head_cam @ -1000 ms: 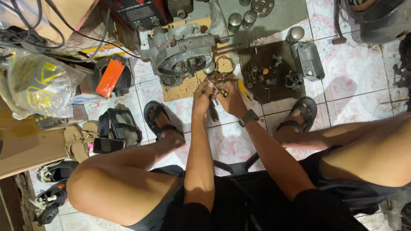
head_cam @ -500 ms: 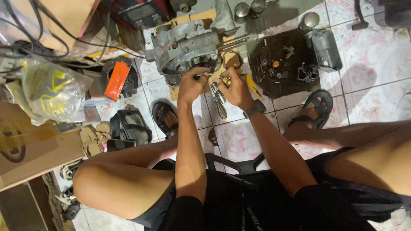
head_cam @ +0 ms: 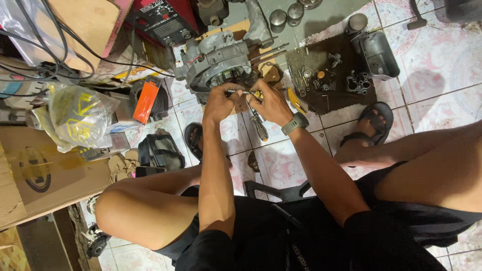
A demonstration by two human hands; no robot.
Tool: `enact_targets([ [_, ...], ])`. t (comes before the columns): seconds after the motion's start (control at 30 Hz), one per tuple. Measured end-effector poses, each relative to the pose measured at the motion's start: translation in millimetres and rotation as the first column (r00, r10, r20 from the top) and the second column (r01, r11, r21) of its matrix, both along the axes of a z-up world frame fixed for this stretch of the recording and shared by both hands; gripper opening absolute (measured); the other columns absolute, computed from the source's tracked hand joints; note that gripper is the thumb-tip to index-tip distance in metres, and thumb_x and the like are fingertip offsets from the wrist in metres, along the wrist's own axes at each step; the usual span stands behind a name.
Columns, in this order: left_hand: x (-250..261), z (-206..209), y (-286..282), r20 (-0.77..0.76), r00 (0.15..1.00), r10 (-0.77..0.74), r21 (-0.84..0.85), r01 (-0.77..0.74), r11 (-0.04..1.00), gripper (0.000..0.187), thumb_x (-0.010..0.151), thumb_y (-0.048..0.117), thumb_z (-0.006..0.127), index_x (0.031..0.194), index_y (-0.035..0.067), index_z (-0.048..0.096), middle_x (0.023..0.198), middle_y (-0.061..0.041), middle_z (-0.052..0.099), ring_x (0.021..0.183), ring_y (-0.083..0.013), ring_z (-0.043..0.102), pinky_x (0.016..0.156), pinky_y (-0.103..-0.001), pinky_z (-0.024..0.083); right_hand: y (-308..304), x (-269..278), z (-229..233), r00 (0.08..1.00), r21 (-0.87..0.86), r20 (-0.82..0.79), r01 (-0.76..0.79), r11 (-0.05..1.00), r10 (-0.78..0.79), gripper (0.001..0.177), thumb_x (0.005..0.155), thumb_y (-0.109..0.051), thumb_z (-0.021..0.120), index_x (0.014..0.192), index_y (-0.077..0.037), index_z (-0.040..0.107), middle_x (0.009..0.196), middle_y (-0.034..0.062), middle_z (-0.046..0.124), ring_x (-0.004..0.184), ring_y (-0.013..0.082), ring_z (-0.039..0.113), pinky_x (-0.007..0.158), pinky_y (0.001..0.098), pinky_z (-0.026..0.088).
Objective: The person cleans a metal engine cover with a yellow sponge, then places it aside. They pick up a screwdriver and use it to tighten or loosen screws on a disassembled engine block resting on a wooden board.
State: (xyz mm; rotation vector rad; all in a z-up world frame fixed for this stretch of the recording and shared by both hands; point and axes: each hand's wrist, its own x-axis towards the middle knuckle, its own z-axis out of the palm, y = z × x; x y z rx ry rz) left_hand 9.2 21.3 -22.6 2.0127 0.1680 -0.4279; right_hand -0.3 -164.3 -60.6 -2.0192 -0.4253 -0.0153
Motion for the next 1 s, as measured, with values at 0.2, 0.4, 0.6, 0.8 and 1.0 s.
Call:
enact_targets([
  [0.2, -2, 16, -2, -0.006, 1.000, 0.004, 0.009, -0.004, 1.000, 0.018, 0.088, 0.019, 0.062, 0.102, 0.016, 0.073, 0.090, -0.013, 0.070, 0.081, -0.0180, 0.062, 0.072, -0.032, 0.051, -2, 1, 7, 0.998, 0.030, -0.008, -0.066, 0.997, 0.066, 0.016, 0.083, -0.014, 0.063, 0.098, -0.009, 0.057, 0.075, 0.0202, 0.061, 0.062, 0.0384, 0.060, 0.057, 0.0456, 0.047],
  [0.4, -16, 13, -14, -0.060, 0.997, -0.039, -0.059, 0.035, 0.998, 0.018, 0.086, 0.019, 0.064, 0.101, 0.011, 0.071, 0.089, -0.017, 0.069, 0.078, -0.0245, 0.065, 0.066, -0.037, 0.053, -3, -5, 13, 0.983, 0.078, -0.161, -0.077, 0.994, 0.089, 0.017, 0.086, -0.015, 0.062, 0.102, -0.010, 0.056, 0.080, 0.0209, 0.063, 0.062, 0.0376, 0.059, 0.056, 0.0475, 0.045],
  [0.6, -4, -1, -5, -0.068, 0.992, 0.106, -0.187, -0.117, 0.975, 0.024, 0.092, 0.018, 0.057, 0.111, 0.004, 0.058, 0.082, -0.014, 0.065, 0.069, -0.0215, 0.063, 0.056, -0.037, 0.055, 4, -5, 9, 0.960, 0.051, -0.275, -0.042, 0.998, 0.055, 0.020, 0.086, -0.020, 0.063, 0.102, -0.011, 0.054, 0.087, 0.0191, 0.063, 0.067, 0.0363, 0.059, 0.062, 0.0453, 0.045],
  [0.8, -2, -32, -14, -0.045, 0.986, 0.163, -0.235, -0.169, 0.957, 0.028, 0.080, 0.025, 0.077, 0.091, 0.003, 0.065, 0.076, -0.016, 0.063, 0.066, -0.0230, 0.067, 0.055, -0.038, 0.056, 4, -2, -9, 0.945, 0.021, -0.323, 0.059, 0.998, -0.049, 0.015, 0.085, -0.015, 0.063, 0.096, -0.006, 0.057, 0.071, 0.0168, 0.058, 0.064, 0.0226, 0.059, 0.058, 0.0337, 0.048],
  [1.0, -2, -7, -7, -0.200, 0.972, 0.124, -0.334, -0.187, 0.924, 0.021, 0.088, 0.025, 0.065, 0.094, 0.005, 0.069, 0.080, -0.012, 0.068, 0.073, -0.0140, 0.064, 0.069, -0.028, 0.057, 14, -6, -26, 0.909, 0.044, -0.413, 0.088, 0.995, -0.063, 0.009, 0.089, -0.012, 0.058, 0.093, -0.005, 0.055, 0.060, 0.0132, 0.057, 0.055, 0.0195, 0.057, 0.049, 0.0306, 0.044],
])
